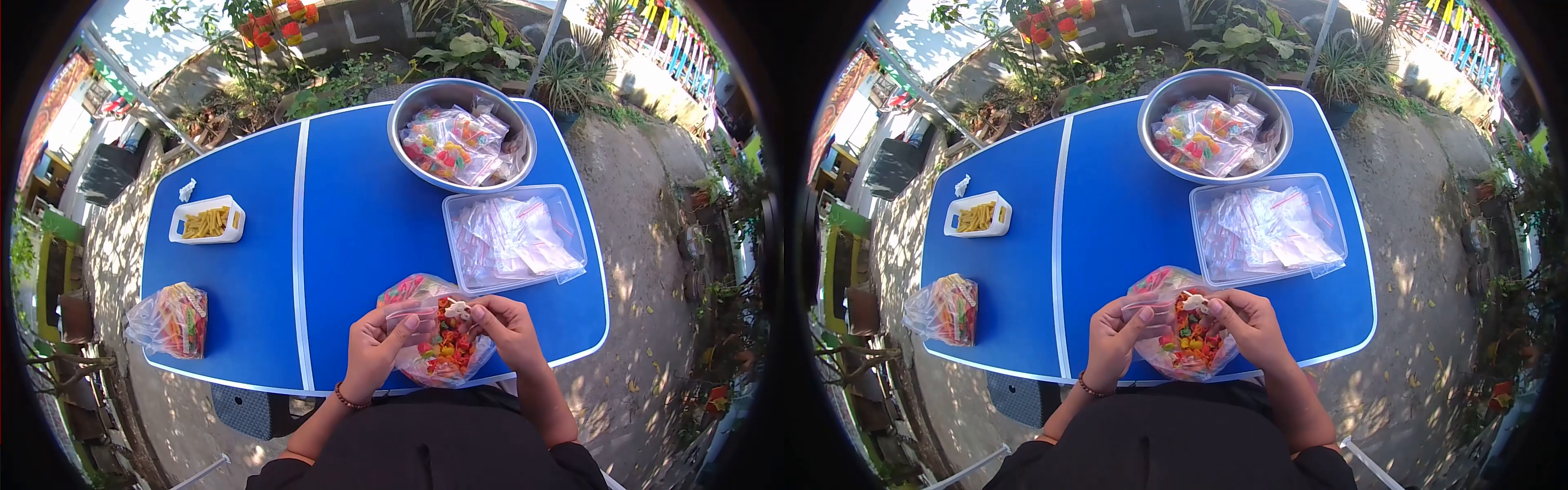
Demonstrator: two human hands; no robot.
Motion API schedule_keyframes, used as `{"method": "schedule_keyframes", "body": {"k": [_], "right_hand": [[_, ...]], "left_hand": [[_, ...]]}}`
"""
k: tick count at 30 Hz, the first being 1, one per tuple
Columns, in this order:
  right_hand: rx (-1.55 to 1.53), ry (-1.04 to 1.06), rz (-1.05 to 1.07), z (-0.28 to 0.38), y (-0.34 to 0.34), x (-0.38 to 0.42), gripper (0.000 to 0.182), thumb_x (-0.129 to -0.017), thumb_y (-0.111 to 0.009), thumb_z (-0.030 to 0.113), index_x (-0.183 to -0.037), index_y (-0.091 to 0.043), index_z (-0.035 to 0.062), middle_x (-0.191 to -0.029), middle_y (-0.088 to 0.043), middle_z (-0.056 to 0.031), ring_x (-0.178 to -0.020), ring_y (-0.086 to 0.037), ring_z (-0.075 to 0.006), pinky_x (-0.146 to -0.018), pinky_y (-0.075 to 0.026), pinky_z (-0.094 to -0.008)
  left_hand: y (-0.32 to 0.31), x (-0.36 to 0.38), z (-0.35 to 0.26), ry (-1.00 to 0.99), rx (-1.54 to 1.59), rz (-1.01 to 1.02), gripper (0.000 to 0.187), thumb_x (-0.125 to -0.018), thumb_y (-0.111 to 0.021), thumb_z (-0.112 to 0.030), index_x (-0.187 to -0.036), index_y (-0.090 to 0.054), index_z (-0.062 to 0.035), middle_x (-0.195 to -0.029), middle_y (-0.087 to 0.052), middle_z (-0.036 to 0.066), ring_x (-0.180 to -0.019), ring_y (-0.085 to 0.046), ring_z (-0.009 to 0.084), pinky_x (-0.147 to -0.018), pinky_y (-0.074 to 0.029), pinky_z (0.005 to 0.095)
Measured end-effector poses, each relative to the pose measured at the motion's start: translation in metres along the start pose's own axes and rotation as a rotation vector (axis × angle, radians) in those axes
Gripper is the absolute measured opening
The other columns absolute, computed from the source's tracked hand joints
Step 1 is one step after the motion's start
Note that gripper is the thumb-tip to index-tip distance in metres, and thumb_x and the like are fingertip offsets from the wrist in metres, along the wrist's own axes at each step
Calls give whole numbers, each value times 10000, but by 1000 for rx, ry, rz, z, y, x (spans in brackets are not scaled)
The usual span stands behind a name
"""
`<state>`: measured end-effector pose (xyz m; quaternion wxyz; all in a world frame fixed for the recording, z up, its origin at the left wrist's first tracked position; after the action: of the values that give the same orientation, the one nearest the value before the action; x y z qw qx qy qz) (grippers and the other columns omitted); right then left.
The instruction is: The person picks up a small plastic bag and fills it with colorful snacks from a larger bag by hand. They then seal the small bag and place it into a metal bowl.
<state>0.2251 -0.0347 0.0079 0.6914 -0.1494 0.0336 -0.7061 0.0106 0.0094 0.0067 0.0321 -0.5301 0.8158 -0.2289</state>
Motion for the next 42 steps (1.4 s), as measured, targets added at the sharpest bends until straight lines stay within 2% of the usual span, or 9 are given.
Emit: {"method": "schedule_keyframes", "body": {"k": [8,11,14,17,23,27,34,37,42], "right_hand": [[-13,282,-137,4,-5,9,82,-926,-649,-17,-997,-656,-56,-897,-697,-92,-785,-671,-112,-697,-539,-229],[111,325,-115,7,-7,9,43,-917,-660,-23,-949,-656,-52,-888,-696,-81,-794,-673,-114,-704,-537,-219],[138,338,-281,5,-8,9,57,-904,-683,-1,-931,-660,-46,-884,-702,-93,-790,-675,-110,-705,-536,-222],[585,366,-369,5,-4,7,78,-881,-711,27,-933,-683,-24,-882,-707,-111,-732,-679,-134,-676,-530,-233],[1052,514,-109,11,-18,4,142,-741,-785,50,-867,-719,50,-902,-672,-83,-799,-653,-230,-719,-535,-334],[1132,332,333,-2,-29,10,174,-734,-783,192,-840,-722,69,-898,-634,-76,-844,-637,-268,-736,-536,-391],[1279,383,322,-23,-37,5,214,-714,-775,210,-835,-697,52,-891,-625,-88,-823,-626,-280,-738,-535,-399],[1209,324,242,-11,-31,6,193,-746,-768,149,-877,-676,42,-900,-637,-92,-853,-638,-285,-743,-534,-395],[693,234,33,11,-13,5,147,-811,-730,-2,-947,-675,7,-942,-670,-103,-835,-674,-214,-724,-525,-297]], "left_hand": [[-5,4,-4,53,-207,197,303,-917,-702,-90,-1165,-646,75,-1063,-717,160,-970,-702,160,-842,-586,279],[-7,4,-4,37,-215,205,290,-889,-719,-51,-1135,-645,83,-1021,-725,158,-926,-716,190,-823,-606,305],[-7,2,-4,53,-152,140,295,-895,-710,-46,-1148,-634,85,-1032,-721,169,-933,-716,194,-815,-607,303],[3,2,-2,-42,-152,8,337,-900,-719,-76,-1178,-625,89,-1048,-715,176,-959,-704,175,-842,-583,282],[5,2,-8,-3,-119,-21,352,-906,-713,-76,-1191,-606,102,-1060,-709,178,-966,-702,186,-860,-575,292],[4,2,-3,7,-103,0,358,-908,-708,-61,-1205,-598,105,-1087,-700,179,-984,-696,185,-870,-571,287],[3,3,-4,2,-106,1,351,-910,-700,-47,-1209,-595,106,-1092,-700,178,-991,-692,179,-866,-567,278],[5,3,-4,5,-107,5,359,-908,-703,-48,-1216,-594,100,-1085,-704,174,-989,-691,169,-861,-567,274],[4,3,-3,-32,-220,66,356,-895,-726,-73,-1203,-622,73,-1058,-718,150,-942,-701,147,-817,-574,257]]}}
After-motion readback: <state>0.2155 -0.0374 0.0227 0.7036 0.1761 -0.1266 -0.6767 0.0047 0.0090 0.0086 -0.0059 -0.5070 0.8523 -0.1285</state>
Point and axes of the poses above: each hand's wrist, its own x-axis away from the middle knuckle, its own y-axis out of the back of the hand, z = x × y, the point moved 1 cm from there along -x, towards the middle knuckle
